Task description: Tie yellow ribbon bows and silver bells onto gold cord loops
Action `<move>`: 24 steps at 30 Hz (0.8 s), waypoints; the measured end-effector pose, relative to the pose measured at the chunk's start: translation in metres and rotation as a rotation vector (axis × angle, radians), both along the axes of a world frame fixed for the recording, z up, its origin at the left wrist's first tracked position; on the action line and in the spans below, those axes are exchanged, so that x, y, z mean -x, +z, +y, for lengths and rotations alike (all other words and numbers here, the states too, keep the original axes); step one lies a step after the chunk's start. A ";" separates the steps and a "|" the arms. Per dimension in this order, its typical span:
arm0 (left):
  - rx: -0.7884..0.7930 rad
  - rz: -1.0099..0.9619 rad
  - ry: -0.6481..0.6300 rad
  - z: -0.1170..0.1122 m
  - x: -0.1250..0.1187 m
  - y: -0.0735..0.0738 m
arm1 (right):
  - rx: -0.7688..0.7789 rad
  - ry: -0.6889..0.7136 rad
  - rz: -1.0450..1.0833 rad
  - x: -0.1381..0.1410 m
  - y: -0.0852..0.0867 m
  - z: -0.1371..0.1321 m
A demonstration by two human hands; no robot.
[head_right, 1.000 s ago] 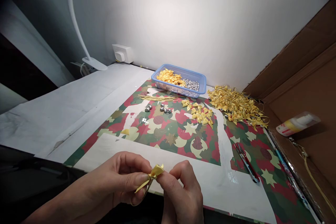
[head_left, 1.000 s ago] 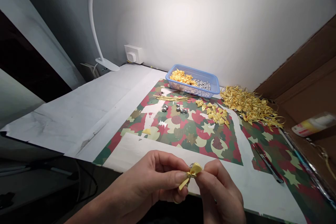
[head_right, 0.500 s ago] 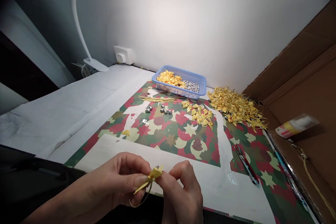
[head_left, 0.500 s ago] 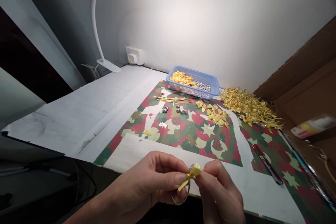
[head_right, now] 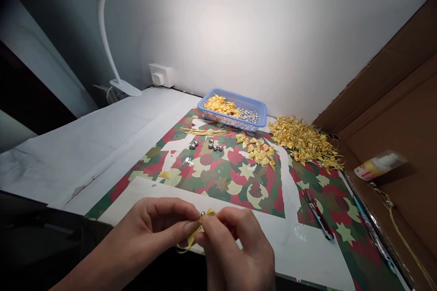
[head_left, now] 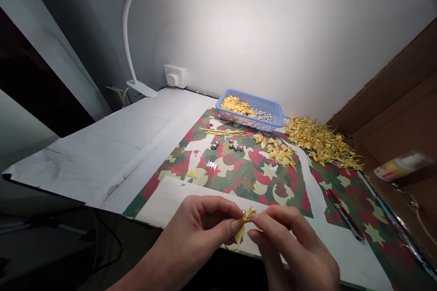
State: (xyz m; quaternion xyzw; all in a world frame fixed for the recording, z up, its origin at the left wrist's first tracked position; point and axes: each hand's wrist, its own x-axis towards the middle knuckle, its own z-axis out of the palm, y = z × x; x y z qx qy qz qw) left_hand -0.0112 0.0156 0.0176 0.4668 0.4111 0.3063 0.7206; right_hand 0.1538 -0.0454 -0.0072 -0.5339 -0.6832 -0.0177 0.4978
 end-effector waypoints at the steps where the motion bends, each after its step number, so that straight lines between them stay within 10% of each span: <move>1: -0.039 0.021 0.006 -0.002 0.000 -0.002 | 0.011 0.032 -0.036 0.001 0.002 0.002; 11: -0.287 0.198 0.019 -0.006 0.005 -0.003 | 0.155 0.271 0.061 0.010 0.001 0.016; 16: -0.130 0.078 -0.075 -0.004 0.006 -0.003 | 0.022 0.117 0.308 0.000 0.030 0.014; 21: -0.023 -0.110 -0.151 -0.003 0.005 -0.006 | 0.458 0.621 0.897 -0.002 0.038 0.029; 24: 0.024 -0.117 -0.144 -0.002 0.006 -0.004 | 0.370 0.571 1.043 -0.003 0.035 0.039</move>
